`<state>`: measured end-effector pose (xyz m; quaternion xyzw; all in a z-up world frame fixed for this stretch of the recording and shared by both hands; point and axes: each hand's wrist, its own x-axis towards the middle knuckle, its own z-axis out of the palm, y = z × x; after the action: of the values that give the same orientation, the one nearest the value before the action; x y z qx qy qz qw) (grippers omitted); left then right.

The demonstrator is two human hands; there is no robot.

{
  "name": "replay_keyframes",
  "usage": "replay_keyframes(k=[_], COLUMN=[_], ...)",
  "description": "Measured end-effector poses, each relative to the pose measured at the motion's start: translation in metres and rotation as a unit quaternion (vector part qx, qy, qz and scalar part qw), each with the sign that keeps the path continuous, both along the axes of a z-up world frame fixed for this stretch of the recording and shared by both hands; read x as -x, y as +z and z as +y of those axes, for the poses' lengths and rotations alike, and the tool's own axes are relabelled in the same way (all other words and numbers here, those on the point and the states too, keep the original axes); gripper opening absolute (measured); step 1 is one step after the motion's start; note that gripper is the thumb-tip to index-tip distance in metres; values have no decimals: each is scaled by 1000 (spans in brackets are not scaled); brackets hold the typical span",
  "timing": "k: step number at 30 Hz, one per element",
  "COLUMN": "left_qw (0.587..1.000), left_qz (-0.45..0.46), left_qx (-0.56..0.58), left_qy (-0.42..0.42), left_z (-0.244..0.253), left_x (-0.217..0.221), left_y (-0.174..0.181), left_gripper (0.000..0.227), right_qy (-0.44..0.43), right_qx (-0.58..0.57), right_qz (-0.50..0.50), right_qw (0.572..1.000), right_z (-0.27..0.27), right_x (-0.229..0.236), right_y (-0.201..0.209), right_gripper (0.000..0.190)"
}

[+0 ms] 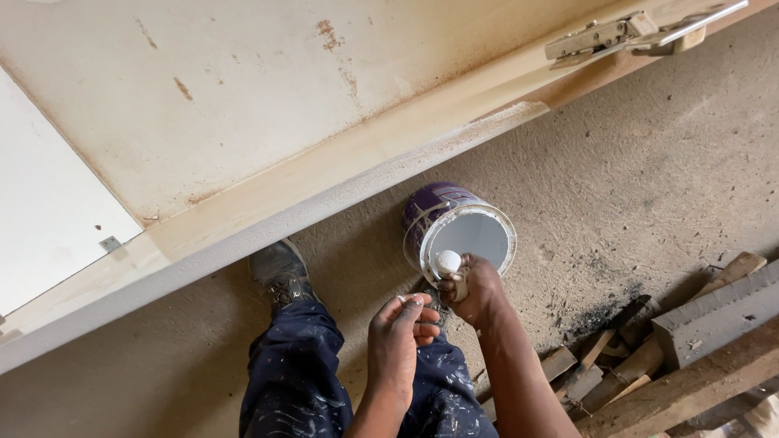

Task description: The person paints the hinges and inner edges of a white wooden cabinet by dipping a small piece of cloth into a paint can and applying the paint to the metal and wood surfaces.

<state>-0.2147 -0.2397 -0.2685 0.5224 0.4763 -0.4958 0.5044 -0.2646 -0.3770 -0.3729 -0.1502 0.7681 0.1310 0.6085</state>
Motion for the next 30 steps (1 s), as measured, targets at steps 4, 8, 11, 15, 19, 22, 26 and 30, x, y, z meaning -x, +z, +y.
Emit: replay_keyframes(k=[4,8,11,15,19,22,26,30], left_qw=[1000,1000,1000,1000,1000,1000,999,999], left_qz=[-4,0,-2,1,-4,-7,-26,-26], left_qx=[5,0,-3,-3,-3,-5,-21,-28], left_qy=[2,1,-2,-6,-4,3,10,9], left_z=[0,-1,-3,-4,-4,-5,-5,-5], left_x=[4,4,4,4,7,7,6,7], left_y=[-4,-4,-5,-4,-6,-6,-6,-8], left_gripper=[32,32,32,32,31,31,28,29], right_qy=[-53,159,202,373,439,285,-72,-113], right_qx=[-3,147,184,222,178,143,-22,-17], right_qz=[22,34,15,42,24,-9,-32,-58], right_qw=[998,976,962,900,880,948,997,992], right_z=[3,17,29,37,36,35,23,17], right_x=[18,22,4,-4,17,29,51,70], right_y=[-8,-1,19,39,20,5,-9,-29], right_gripper=[38,19,18,11,14,30,27,17])
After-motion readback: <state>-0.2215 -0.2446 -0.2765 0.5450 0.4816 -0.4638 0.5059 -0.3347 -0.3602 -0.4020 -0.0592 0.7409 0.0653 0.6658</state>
